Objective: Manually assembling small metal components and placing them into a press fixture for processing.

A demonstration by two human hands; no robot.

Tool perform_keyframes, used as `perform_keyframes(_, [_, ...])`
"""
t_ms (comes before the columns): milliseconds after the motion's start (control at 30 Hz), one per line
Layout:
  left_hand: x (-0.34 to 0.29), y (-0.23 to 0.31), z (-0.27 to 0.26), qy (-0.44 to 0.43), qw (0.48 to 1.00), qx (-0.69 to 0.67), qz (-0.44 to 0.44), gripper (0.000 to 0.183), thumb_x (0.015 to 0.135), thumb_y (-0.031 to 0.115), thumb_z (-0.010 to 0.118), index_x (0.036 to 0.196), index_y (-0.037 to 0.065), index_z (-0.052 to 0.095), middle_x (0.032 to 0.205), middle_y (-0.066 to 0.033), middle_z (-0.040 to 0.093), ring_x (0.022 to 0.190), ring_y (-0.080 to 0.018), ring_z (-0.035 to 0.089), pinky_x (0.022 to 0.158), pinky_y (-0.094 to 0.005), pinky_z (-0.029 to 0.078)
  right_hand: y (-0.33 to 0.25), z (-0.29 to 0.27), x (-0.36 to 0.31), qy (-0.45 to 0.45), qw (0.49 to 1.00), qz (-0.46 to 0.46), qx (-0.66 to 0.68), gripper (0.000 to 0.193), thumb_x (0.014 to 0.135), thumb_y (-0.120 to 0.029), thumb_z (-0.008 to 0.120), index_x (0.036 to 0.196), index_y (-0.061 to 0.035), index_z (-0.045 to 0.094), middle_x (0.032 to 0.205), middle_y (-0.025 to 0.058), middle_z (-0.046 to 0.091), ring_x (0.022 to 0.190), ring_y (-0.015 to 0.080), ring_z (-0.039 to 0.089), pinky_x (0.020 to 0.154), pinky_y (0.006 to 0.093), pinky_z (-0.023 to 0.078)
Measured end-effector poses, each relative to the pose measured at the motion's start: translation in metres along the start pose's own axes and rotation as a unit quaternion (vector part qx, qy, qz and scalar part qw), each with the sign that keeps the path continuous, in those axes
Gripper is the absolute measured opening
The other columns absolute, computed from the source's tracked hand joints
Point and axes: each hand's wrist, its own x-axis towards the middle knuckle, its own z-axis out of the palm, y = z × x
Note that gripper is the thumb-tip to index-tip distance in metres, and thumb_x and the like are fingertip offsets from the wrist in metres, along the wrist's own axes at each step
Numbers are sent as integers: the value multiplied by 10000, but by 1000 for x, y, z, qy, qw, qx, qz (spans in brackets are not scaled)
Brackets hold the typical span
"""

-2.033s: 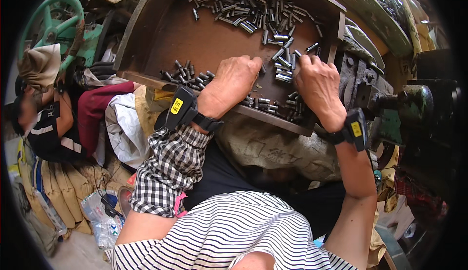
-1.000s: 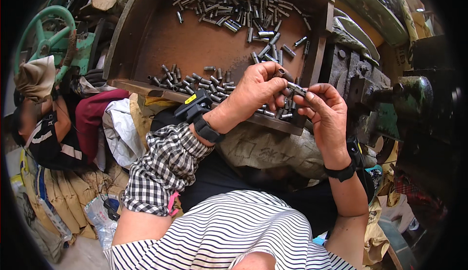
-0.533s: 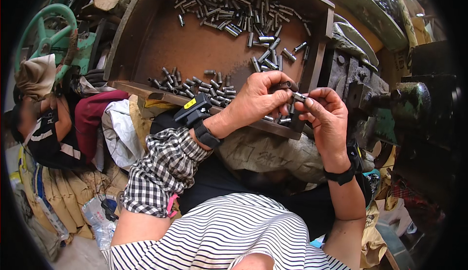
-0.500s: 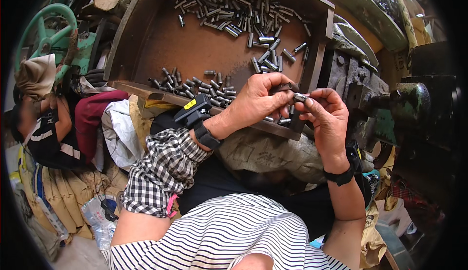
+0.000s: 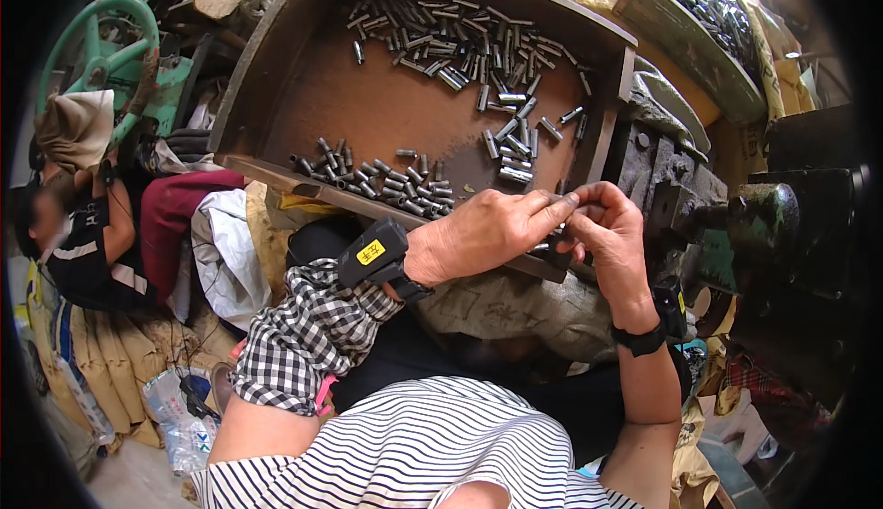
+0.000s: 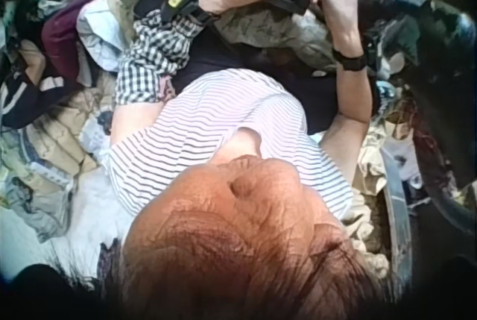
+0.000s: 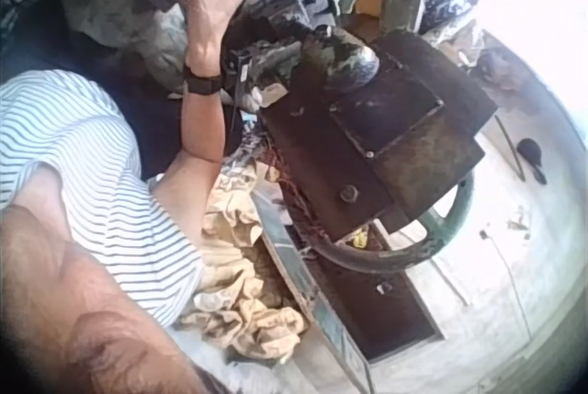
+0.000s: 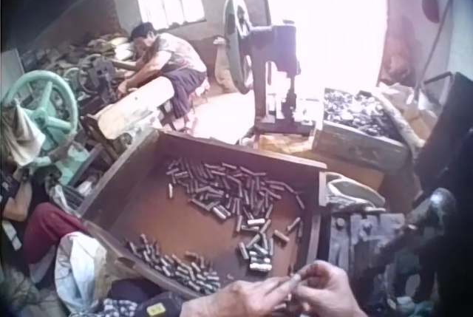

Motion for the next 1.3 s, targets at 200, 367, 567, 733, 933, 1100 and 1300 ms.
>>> perform_keyframes(200, [-3,-20,-4,84,945,-222,-226,284,824,-16,513,1107,-21,526,870,-130,598,699,-212,643,533,-277,523,-15,9,44,-15,978,-102,-179,183,814,-25,609,969,52,548,758,110,640,583,150,640,478,237,478])
perform_keyframes(367, [-12,-52,-37,180,641,-625,-408,210,888,121,533,1058,1,511,901,-85,604,727,-157,649,496,-206,529,-4,16,101,108,620,-327,-705,61,768,-17,568,819,15,573,824,177,614,677,313,657,597,344,535])
perform_keyframes(567, [-20,-54,-41,135,793,-443,-395,142,834,75,604,952,7,564,812,-55,625,656,-112,633,489,-193,456,2,18,104,98,618,-279,-728,52,758,-41,578,799,-13,563,859,176,598,742,315,647,611,378,518])
perform_keyframes(733, [-23,-46,-27,49,970,-79,-225,176,744,71,640,901,6,595,805,-136,605,715,-260,620,624,-346,474,-5,14,57,102,787,-318,-518,177,749,-86,657,827,14,535,812,167,599,736,314,615,641,380,483])
perform_keyframes(933, [1,-23,18,-79,985,-17,-152,167,747,92,630,867,12,546,825,-173,593,781,-359,602,669,-428,492,-4,5,-1,111,904,-217,-352,183,736,-53,684,834,24,550,707,80,567,524,116,509,509,265,420])
perform_keyframes(1100, [7,-27,31,-90,982,39,-162,142,749,72,601,819,-6,506,809,-176,572,755,-370,600,649,-450,496,-2,0,-16,135,916,-222,-305,165,734,-8,678,830,15,546,698,67,549,527,112,505,503,257,414])
perform_keyframes(1300, [15,-23,33,-109,982,69,-140,142,781,87,600,853,10,505,771,-174,566,727,-365,606,630,-419,508,8,-4,-12,100,930,-224,-274,170,743,-28,679,817,6,530,708,65,561,548,99,514,509,249,423])
